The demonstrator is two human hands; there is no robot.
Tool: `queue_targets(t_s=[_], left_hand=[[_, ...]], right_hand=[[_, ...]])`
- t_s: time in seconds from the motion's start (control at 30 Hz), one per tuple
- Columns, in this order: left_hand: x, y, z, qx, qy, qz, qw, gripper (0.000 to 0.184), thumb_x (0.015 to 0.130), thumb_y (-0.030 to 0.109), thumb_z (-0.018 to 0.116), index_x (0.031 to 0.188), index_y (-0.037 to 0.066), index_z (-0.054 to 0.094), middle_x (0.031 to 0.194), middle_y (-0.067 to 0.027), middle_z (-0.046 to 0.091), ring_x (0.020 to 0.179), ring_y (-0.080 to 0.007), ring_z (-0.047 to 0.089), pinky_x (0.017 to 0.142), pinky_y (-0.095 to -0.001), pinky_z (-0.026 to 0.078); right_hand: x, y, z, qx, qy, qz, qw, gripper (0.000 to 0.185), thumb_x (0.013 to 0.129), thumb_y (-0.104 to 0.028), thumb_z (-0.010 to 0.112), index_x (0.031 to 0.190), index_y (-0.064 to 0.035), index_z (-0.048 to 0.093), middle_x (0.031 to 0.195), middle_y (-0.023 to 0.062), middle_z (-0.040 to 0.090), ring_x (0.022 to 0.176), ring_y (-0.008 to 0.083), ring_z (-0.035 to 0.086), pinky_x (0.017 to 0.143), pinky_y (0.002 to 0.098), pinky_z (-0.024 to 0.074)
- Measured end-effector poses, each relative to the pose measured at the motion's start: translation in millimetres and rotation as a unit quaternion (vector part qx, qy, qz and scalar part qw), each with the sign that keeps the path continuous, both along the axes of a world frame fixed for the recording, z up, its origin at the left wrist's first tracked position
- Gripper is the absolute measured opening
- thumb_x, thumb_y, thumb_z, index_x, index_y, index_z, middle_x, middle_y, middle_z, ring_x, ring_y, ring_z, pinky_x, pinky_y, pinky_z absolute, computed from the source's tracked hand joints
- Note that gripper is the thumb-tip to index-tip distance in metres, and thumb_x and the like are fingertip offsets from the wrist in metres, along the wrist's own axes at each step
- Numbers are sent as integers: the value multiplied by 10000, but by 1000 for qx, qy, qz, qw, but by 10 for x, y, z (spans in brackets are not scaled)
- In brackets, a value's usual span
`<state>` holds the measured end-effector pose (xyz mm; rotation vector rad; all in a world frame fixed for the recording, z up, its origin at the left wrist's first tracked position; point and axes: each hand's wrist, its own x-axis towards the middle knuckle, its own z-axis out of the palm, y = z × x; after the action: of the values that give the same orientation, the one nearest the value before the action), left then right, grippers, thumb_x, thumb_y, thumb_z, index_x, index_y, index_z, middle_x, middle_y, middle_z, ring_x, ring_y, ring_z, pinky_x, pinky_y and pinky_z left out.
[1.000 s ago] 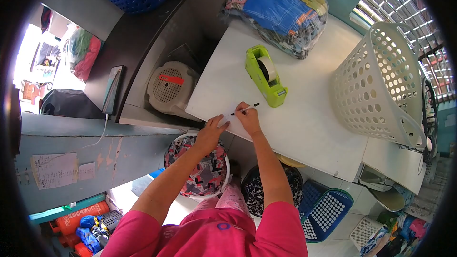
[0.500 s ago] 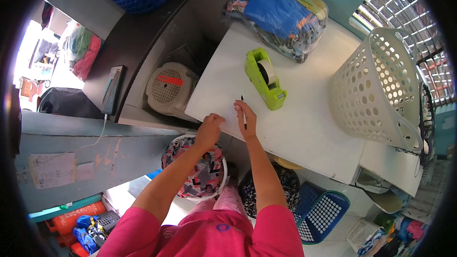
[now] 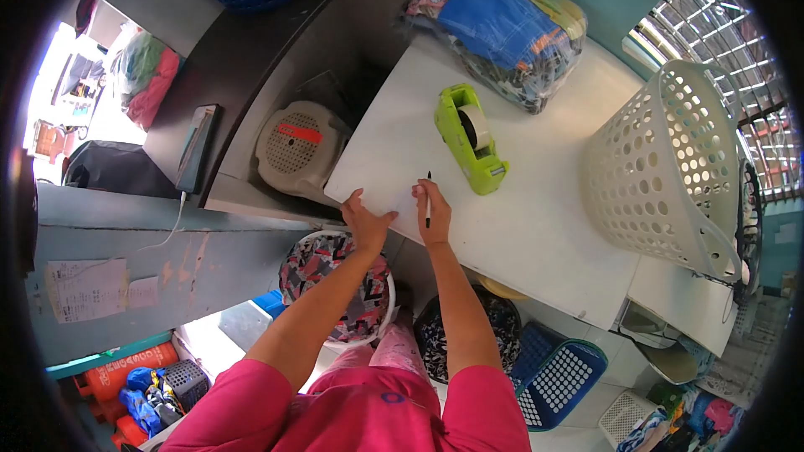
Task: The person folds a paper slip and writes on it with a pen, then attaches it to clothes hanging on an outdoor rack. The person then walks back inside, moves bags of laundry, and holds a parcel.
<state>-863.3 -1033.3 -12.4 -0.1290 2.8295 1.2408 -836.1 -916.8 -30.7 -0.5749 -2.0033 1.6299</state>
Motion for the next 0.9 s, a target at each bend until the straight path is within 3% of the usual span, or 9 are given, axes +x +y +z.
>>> queue_targets(t_s=[0.2, 0.33, 0.4, 0.53, 0.6, 0.63, 0.7, 0.8, 0.9], left_hand=[[38, -92, -27, -79, 27, -153, 985, 618, 571, 144, 748, 1106, 112, 441, 1090, -143, 362, 1046, -304, 370, 903, -374, 331], [31, -72, -32, -71, 16, -141, 987, 603, 578, 144, 743, 1098, 79, 445, 1070, -139, 371, 1037, -305, 376, 883, -377, 340], [92, -35, -47, -9, 6, -27, 1000, 639, 583, 127, 738, 1123, 46, 406, 1076, -158, 367, 1030, -310, 376, 878, -388, 341], [152, -21, -162, 8, -39, 83, 996, 681, 586, 99, 739, 1134, 21, 342, 1076, -183, 376, 1036, -298, 393, 865, -383, 357], [136, -63, -162, 225, -138, 130, 956, 649, 616, 53, 718, 1112, 26, 301, 1018, -185, 429, 958, -265, 475, 757, -337, 431], [135, -89, -155, 227, -134, 136, 955, 649, 616, 53, 718, 1112, 26, 301, 1018, -185, 429, 958, -265, 475, 757, -337, 431], [115, -123, 54, 267, -201, 138, 933, 569, 644, 11, 687, 1064, 20, 303, 904, -150, 488, 790, -231, 552, 603, -291, 462], [69, -242, -128, 346, -239, 116, 900, 542, 661, -27, 657, 1059, 16, 291, 838, -137, 508, 666, -220, 570, 522, -277, 458], [52, -305, -313, 397, -247, 123, 876, 503, 622, -4, 675, 1012, 7, 357, 815, -134, 532, 648, -217, 576, 539, -293, 467]], right_hand=[[-3, 6, -24, 6, 1, 6, 1000, 157, 885, -135, 457, 966, -21, 528, 787, 103, 605, 719, 154, 601, 642, 260, 463], [9, -12, 71, -51, -15, 7, 999, 157, 883, -135, 459, 977, -28, 526, 800, 111, 606, 727, 156, 603, 650, 256, 464], [17, -12, 30, -66, -22, 5, 998, 157, 882, -131, 459, 982, -29, 525, 803, 113, 606, 730, 158, 603, 657, 258, 465], [38, -49, 20, 3, -19, 8, 1000, 152, 878, -112, 458, 985, -26, 522, 835, 120, 605, 754, 177, 607, 692, 272, 463], [79, -105, 11, 3, -17, 5, 1000, 147, 876, -105, 459, 982, -25, 522, 843, 120, 605, 763, 185, 606, 701, 278, 462], [103, -129, 18, 26, -6, -3, 1000, 143, 873, -100, 461, 977, -23, 521, 851, 122, 604, 777, 191, 605, 707, 283, 460], [144, -183, -10, 50, 9, -5, 999, 138, 871, -95, 463, 972, -21, 520, 859, 124, 603, 790, 198, 604, 713, 288, 458], [188, -306, 0, 169, 17, 9, 985, 144, 866, -86, 466, 986, -24, 518, 853, 123, 598, 787, 210, 600, 708, 296, 460], [299, -422, -32, 191, 5, 28, 981, 169, 864, -86, 466, 1008, -17, 521, 871, 133, 589, 816, 229, 587, 739, 306, 457]])
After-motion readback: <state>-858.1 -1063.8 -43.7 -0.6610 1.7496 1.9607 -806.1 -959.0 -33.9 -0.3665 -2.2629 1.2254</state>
